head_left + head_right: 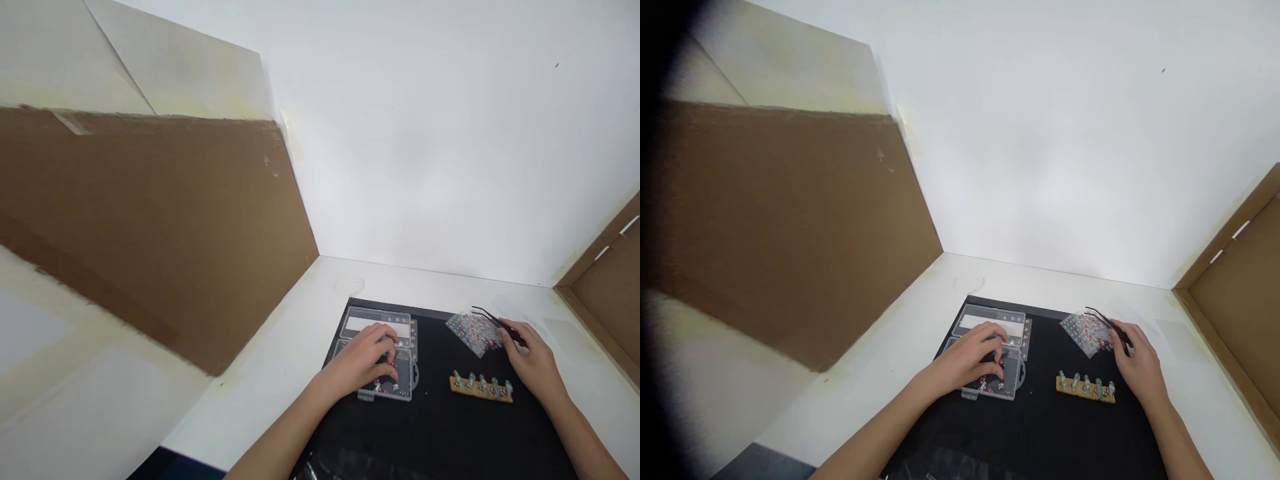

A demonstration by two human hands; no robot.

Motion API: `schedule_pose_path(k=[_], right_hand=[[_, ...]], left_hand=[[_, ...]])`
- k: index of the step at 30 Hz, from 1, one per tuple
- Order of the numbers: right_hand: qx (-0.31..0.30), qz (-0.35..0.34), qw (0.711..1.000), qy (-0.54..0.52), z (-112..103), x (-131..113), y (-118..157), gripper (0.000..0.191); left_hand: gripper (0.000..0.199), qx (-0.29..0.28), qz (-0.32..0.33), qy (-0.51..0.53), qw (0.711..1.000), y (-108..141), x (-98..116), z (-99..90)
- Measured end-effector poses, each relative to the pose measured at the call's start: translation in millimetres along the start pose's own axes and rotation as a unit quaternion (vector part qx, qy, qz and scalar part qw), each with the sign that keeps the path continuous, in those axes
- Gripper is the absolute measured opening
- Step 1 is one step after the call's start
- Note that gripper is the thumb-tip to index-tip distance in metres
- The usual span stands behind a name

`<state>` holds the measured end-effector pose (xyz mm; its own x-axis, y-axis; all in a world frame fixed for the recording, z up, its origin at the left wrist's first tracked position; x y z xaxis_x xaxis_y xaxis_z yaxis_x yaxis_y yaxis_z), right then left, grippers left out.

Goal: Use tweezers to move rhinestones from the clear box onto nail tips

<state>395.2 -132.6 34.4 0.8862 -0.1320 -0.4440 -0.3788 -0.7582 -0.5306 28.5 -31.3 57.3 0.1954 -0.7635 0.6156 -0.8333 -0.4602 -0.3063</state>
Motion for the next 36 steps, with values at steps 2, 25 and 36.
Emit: schedule_pose_path(k=[2, 25, 36], right_hand=[[-0.002, -0.001, 1.0, -0.002, -0.3, -0.8, -0.3, 0.044], [-0.025, 0.002, 1.0, 0.0, 1.2, -1.7, -0.4, 0.042], [-0.049, 0.001, 0.999, -0.008, 4.9, 1.5, 0.4, 0.044]], left_hand=[[0.025, 0.002, 0.0, -0.005, 1.0, 0.0, -0.3, -0.1], [0.011, 0.005, 0.015, -0.013, 1.0, -2.6, 0.1, -4.2], [0.052, -0.012, 0.002, 0.008, 1.0, 0.6, -0.4, -5.9]])
Point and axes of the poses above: each hand's wrist, its own y-axis away from the middle knuckle, its own z-axis out of the palm, x = y × z, the point moved 4 cm from there along -y, towards the middle knuckle, and after that the axes turned 7 degrees about y, right-handed, at the moved point
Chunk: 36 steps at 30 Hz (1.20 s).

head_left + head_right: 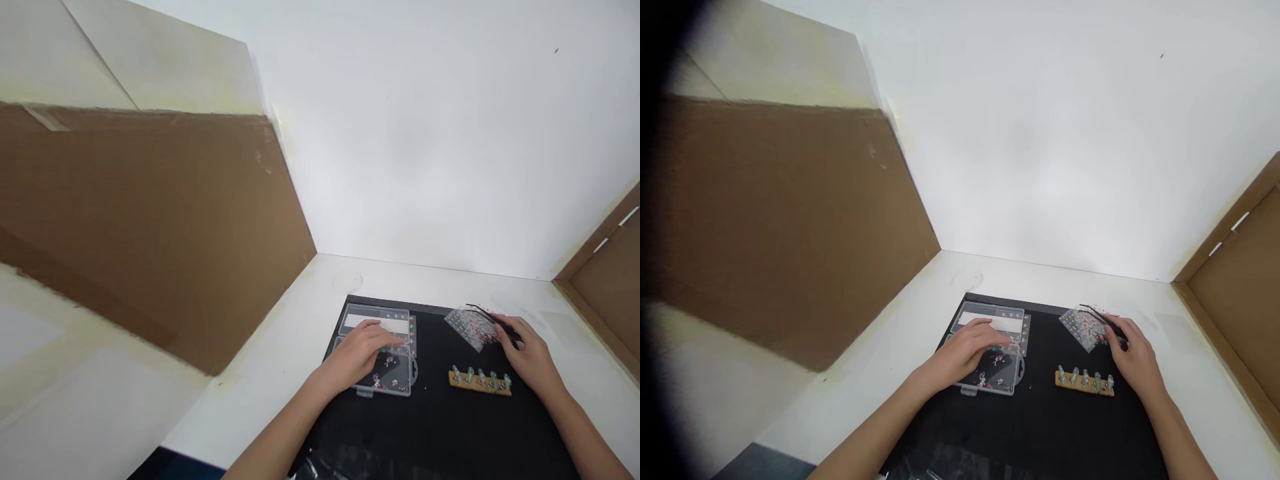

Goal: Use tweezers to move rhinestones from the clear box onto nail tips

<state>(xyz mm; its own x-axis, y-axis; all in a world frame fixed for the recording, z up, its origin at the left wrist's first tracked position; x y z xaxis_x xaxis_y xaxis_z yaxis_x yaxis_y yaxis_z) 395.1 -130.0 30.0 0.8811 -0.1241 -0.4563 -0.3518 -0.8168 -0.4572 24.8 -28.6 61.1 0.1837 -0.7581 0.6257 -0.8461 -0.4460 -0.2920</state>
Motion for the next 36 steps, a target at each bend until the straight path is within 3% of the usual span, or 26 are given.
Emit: schedule_pose_path(k=[6, 11, 14, 19, 22, 31, 36], right_hand=[[-0.01, -0.008, 1.0, 0.001, 0.6, -0.5, -0.6, 0.046], [-0.015, -0.008, 1.0, 0.003, 1.2, -1.0, -0.5, 0.045], [-0.016, -0.009, 1.0, 0.003, 1.7, -1.0, -0.2, 0.044], [-0.023, -0.012, 1.0, 0.002, 1.6, -1.0, -0.7, 0.045], [-0.026, -0.012, 1.0, 0.002, 1.4, -1.5, -1.0, 0.046], [-0.031, -0.013, 0.999, 0.003, 1.2, -3.7, -0.8, 0.045], [-0.035, -0.016, 0.999, 0.003, 1.7, -2.6, -1.2, 0.046]], left_hand=[[0.03, 0.039, -0.115, 0.057, 0.991, -1.8, 3.0, -4.0], [0.024, 0.037, -0.084, 0.11, 0.99, -2.8, 0.2, -0.1], [0.036, 0.049, -0.06, 0.125, 0.989, -1.3, -5.8, 3.4], [0.046, 0.038, -0.089, 0.16, 0.982, 1.9, -11.7, 6.3], [0.045, 0.04, -0.089, 0.197, 0.976, 2.0, -9.0, 4.7], [0.067, 0.019, -0.084, 0.2, 0.976, -0.3, 6.4, -1.1], [0.073, 0.023, -0.079, 0.255, 0.964, 0.1, 6.4, 1.0]])
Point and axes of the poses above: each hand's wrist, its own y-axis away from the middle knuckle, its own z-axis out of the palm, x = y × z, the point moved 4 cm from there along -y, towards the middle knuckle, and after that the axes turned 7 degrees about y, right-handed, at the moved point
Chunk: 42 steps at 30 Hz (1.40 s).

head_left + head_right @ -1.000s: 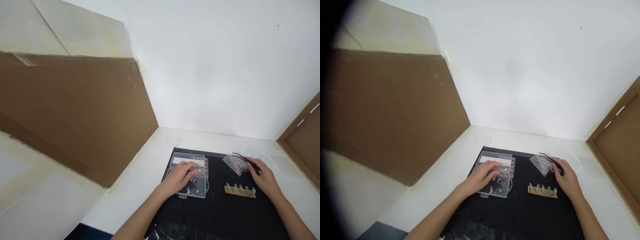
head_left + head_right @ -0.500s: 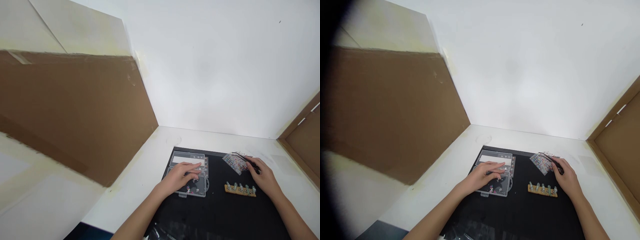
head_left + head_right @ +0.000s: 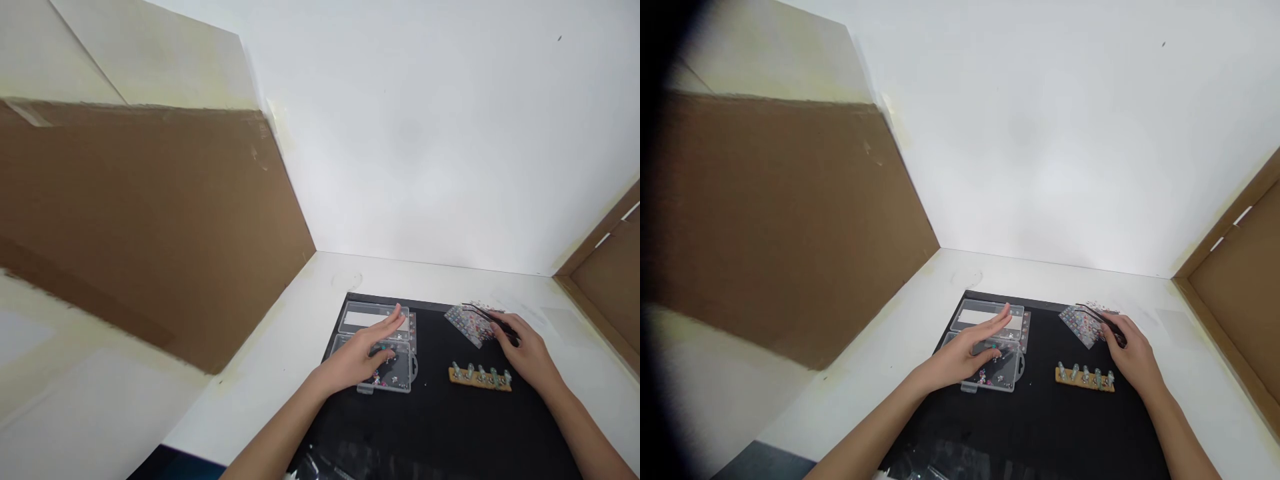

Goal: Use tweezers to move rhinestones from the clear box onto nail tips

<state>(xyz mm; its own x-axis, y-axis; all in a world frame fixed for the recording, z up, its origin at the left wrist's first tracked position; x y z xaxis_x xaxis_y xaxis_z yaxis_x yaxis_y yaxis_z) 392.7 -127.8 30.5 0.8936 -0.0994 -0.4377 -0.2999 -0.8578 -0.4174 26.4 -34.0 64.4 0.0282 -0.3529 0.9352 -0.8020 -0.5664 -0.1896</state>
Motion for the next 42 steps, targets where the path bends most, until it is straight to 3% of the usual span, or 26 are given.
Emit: schedule_pose_path(k=[3, 10, 15, 19, 25, 27, 33, 36, 39, 42], right_hand=[[0.002, 0.0, 1.0, 0.001, 1.0, 0.5, 0.6, 0.045], [0.003, -0.005, 1.0, 0.001, 1.9, 0.0, 1.0, 0.045], [0.001, -0.006, 1.0, 0.0, 1.8, -1.2, 1.0, 0.044], [-0.002, -0.006, 1.0, -0.001, 2.1, -1.6, 1.0, 0.044], [-0.004, -0.009, 1.0, -0.001, 2.6, 0.1, 0.3, 0.046], [-0.003, -0.008, 1.0, -0.001, 2.8, 0.7, 0.6, 0.046], [0.004, -0.005, 1.0, -0.001, 3.3, 1.0, 1.9, 0.044], [0.003, -0.009, 1.0, -0.004, 2.7, -0.1, 1.6, 0.044], [0.001, -0.012, 1.0, -0.006, 1.9, -1.0, 1.0, 0.043], [0.0, -0.014, 1.0, -0.008, 1.9, -1.8, 0.9, 0.043]], left_hand=[[0.069, 0.006, -0.017, 0.053, 0.998, -0.2, -3.0, 1.4], [0.06, 0.051, 0.023, 0.015, 0.998, -0.9, -2.9, 0.2], [0.037, 0.143, -0.021, 0.059, 0.988, 0.6, -10.1, -2.0], [0.024, 0.198, 0.006, 0.013, 0.98, 1.5, -6.4, -9.7], [0.052, 0.223, 0.142, -0.064, 0.962, 2.6, -10.1, -22.0], [0.056, 0.239, 0.151, -0.091, 0.955, 3.2, -13.5, -27.0], [0.035, 0.366, 0.056, -0.038, 0.928, 4.6, -23.8, -50.8], [0.046, 0.416, -0.006, 0.008, 0.909, 6.7, -26.3, -61.3], [0.055, 0.431, -0.049, 0.007, 0.901, 9.0, -23.5, -68.2], [0.045, 0.413, -0.06, -0.022, 0.909, 9.0, -20.6, -70.3]])
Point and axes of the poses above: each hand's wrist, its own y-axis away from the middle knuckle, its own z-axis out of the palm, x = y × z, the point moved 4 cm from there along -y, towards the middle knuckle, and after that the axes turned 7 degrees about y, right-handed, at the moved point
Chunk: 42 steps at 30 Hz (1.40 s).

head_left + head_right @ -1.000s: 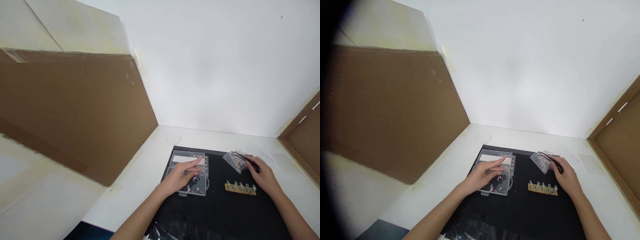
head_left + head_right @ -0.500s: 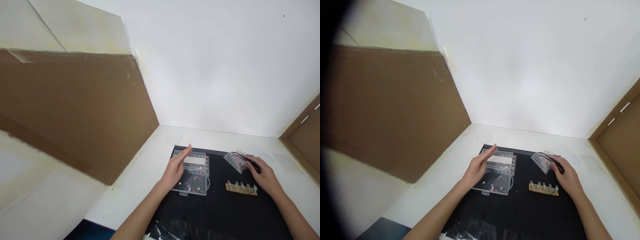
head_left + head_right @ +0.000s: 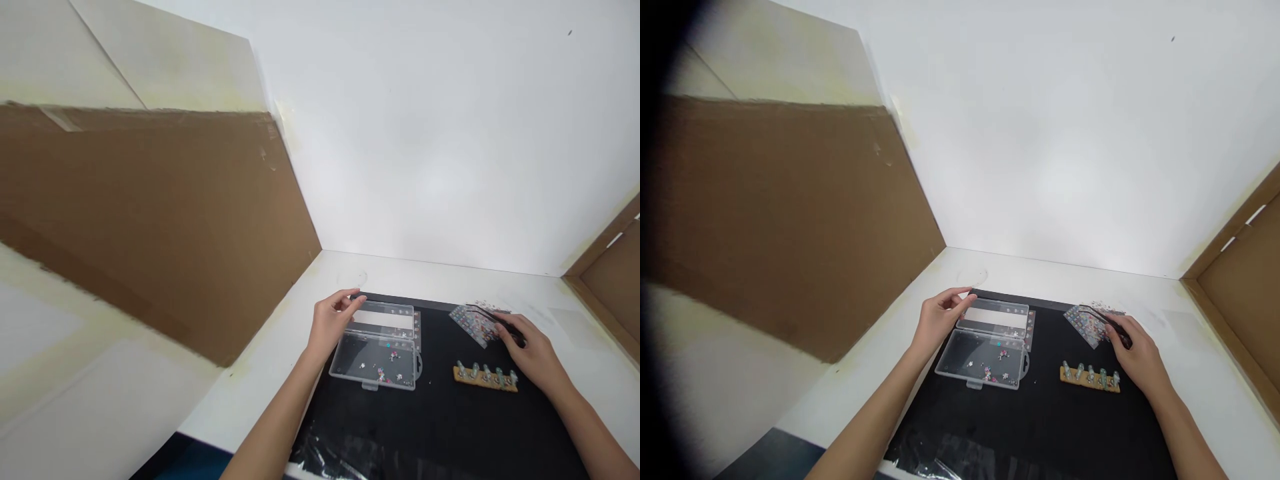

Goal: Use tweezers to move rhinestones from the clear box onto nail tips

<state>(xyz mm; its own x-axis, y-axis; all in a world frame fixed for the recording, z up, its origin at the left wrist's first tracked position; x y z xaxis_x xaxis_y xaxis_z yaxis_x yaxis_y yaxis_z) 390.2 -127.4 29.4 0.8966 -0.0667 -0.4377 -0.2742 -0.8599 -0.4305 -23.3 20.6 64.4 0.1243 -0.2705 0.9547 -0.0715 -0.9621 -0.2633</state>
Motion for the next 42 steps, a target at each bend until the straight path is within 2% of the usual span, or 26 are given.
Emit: schedule_pose_path(k=[3, 8, 10, 14, 18, 20, 23, 26, 29, 30, 31, 33, 35, 38, 42], right_hand=[[0.001, -0.001, 1.0, -0.003, 0.7, -1.0, 0.4, 0.045], [0.002, 0.0, 1.0, -0.006, 1.0, -3.3, 0.8, 0.045], [0.002, 0.0, 1.0, -0.005, 1.0, -3.8, 0.8, 0.044], [0.004, -0.002, 1.0, -0.004, 1.3, -3.9, 1.1, 0.045], [0.005, -0.009, 1.0, -0.003, 1.8, -5.9, 1.6, 0.044], [0.009, -0.014, 1.0, -0.002, 1.1, -8.0, 1.4, 0.043], [0.014, -0.032, 0.999, 0.004, -3.3, -12.4, 0.6, 0.038], [0.025, -0.065, 0.998, 0.009, -15.2, -22.6, 1.6, 0.033], [0.038, -0.135, 0.99, 0.006, -32.0, -47.6, 6.2, 0.022], [0.042, -0.195, 0.98, 0.004, -37.3, -61.1, 9.1, 0.021], [0.038, -0.247, 0.968, 0.002, -41.2, -74.3, 12.1, 0.026], [0.003, -0.308, 0.951, -0.001, -44.1, -95.5, 16.3, 0.038], [-0.029, -0.345, 0.938, 0.005, -43.3, -109.1, 18.4, 0.043], [-0.067, -0.376, 0.924, 0.019, -39.7, -117.0, 19.6, 0.045], [-0.081, -0.394, 0.915, 0.029, -39.1, -121.0, 20.2, 0.046]], left_hand=[[0.041, -0.04, 0.024, -0.018, 0.999, 0.2, -1.7, 4.0], [0.038, -0.091, 0.116, -0.032, 0.989, 1.0, -6.0, 12.0], [0.038, -0.085, 0.139, -0.043, 0.986, -0.1, -7.6, 11.5], [0.038, -0.048, 0.138, -0.052, 0.988, -3.2, -8.1, 5.5], [0.029, -0.06, 0.165, -0.103, 0.979, 3.6, 1.9, 9.0], [0.027, -0.103, 0.221, -0.13, 0.961, 14.3, 10.3, 19.4], [0.028, -0.195, 0.323, -0.18, 0.908, 35.3, 20.1, 40.0], [0.025, -0.222, 0.368, -0.22, 0.876, 43.6, 23.9, 47.7], [0.025, -0.162, 0.358, -0.24, 0.888, 33.4, 25.6, 35.9], [0.026, -0.134, 0.345, -0.248, 0.895, 28.4, 25.6, 29.9], [0.026, -0.114, 0.332, -0.252, 0.902, 24.0, 25.3, 24.6], [0.027, -0.089, 0.312, -0.258, 0.91, 18.4, 24.5, 17.8], [0.028, -0.088, 0.302, -0.268, 0.911, 17.4, 23.0, 17.1], [0.03, -0.108, 0.289, -0.291, 0.905, 19.6, 18.8, 22.2], [0.031, -0.126, 0.284, -0.3, 0.902, 21.2, 14.7, 25.7]])
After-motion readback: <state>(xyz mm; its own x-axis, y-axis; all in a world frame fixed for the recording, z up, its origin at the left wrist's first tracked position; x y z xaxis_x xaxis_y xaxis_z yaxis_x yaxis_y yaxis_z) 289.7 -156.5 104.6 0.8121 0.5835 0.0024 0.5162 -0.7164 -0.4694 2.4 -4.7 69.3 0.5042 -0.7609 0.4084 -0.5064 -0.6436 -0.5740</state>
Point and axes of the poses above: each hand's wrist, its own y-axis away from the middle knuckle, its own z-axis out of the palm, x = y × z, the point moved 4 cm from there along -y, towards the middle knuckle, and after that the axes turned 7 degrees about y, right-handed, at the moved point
